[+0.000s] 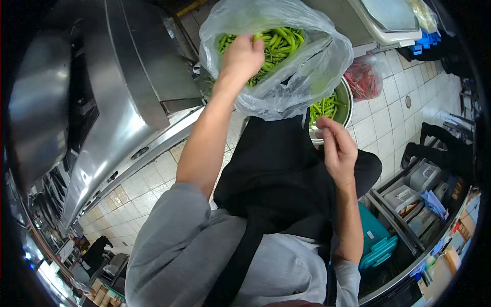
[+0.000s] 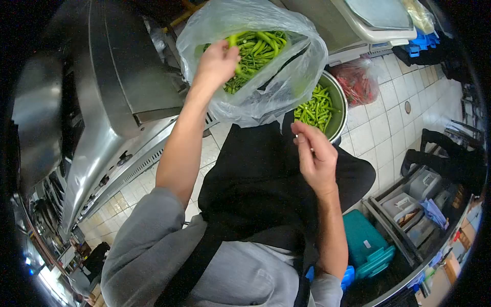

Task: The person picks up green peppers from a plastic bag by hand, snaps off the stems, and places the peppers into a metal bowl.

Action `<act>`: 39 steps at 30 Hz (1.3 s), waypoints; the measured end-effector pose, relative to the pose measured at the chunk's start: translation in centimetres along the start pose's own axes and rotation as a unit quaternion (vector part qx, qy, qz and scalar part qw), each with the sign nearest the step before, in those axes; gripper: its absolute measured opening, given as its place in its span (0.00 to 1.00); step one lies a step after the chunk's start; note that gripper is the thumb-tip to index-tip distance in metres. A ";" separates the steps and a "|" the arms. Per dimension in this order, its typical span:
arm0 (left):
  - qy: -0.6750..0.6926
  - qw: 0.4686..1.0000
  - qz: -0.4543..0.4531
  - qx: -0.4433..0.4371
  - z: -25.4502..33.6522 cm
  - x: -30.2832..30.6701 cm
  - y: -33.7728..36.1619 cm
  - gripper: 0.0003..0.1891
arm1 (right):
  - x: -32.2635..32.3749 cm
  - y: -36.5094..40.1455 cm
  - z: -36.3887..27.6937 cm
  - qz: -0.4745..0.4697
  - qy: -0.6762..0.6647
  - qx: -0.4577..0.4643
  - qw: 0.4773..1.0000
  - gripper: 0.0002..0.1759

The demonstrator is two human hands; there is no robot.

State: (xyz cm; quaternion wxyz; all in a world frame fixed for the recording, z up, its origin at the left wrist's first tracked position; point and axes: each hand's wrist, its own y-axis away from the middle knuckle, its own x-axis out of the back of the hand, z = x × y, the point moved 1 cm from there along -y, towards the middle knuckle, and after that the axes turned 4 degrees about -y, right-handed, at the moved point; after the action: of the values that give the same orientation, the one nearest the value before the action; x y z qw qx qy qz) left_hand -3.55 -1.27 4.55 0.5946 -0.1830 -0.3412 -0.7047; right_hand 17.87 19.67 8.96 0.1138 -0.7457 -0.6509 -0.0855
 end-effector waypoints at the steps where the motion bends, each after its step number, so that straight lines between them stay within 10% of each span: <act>1: 0.135 0.991 -0.007 0.014 -0.6 0.8 2.1 0.19 | -0.5 0.5 0.0 -0.002 -0.014 -0.009 1.000 0.12; 5: 0.349 0.932 -0.090 0.045 -0.7 3.9 12.5 0.18 | -2.9 1.5 -0.6 -0.045 -0.030 0.021 0.998 0.16; 11: 0.330 0.927 -0.103 -0.146 0.9 -1.9 22.0 0.12 | -3.6 3.9 -0.2 -0.199 -0.074 -0.013 0.977 0.19; 21: 0.196 0.870 -0.050 -0.449 5.4 -4.8 24.7 0.20 | 1.1 10.2 0.5 -0.047 -0.152 -0.089 0.983 0.09; 25: 0.180 0.862 -0.053 -0.471 5.8 -5.3 25.5 0.17 | 1.1 12.3 1.6 0.011 -0.130 -0.025 0.991 0.07; 31: 0.354 0.882 -0.301 -0.080 4.9 -9.5 23.4 0.14 | 1.6 12.7 0.2 -0.042 -0.033 -0.029 0.998 0.04; 35: 0.302 0.864 -0.403 -0.011 5.5 -12.5 20.0 0.17 | 1.0 12.1 0.3 -0.040 -0.014 0.013 0.999 0.05; 37: 0.161 0.909 -0.379 -0.070 6.7 -12.6 19.0 0.18 | 0.9 11.9 0.3 -0.036 -0.015 0.033 0.999 0.06; 39: 0.056 0.951 -0.141 -0.270 7.5 -12.0 19.4 0.19 | 1.5 11.9 0.2 -0.025 -0.023 -0.029 0.999 0.05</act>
State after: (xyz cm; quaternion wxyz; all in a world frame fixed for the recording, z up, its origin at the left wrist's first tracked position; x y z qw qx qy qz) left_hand 16.72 11.39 6.93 0.4360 -0.2472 -0.1265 -0.8560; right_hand 29.89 19.61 8.46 0.0744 -0.7342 -0.6688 -0.0898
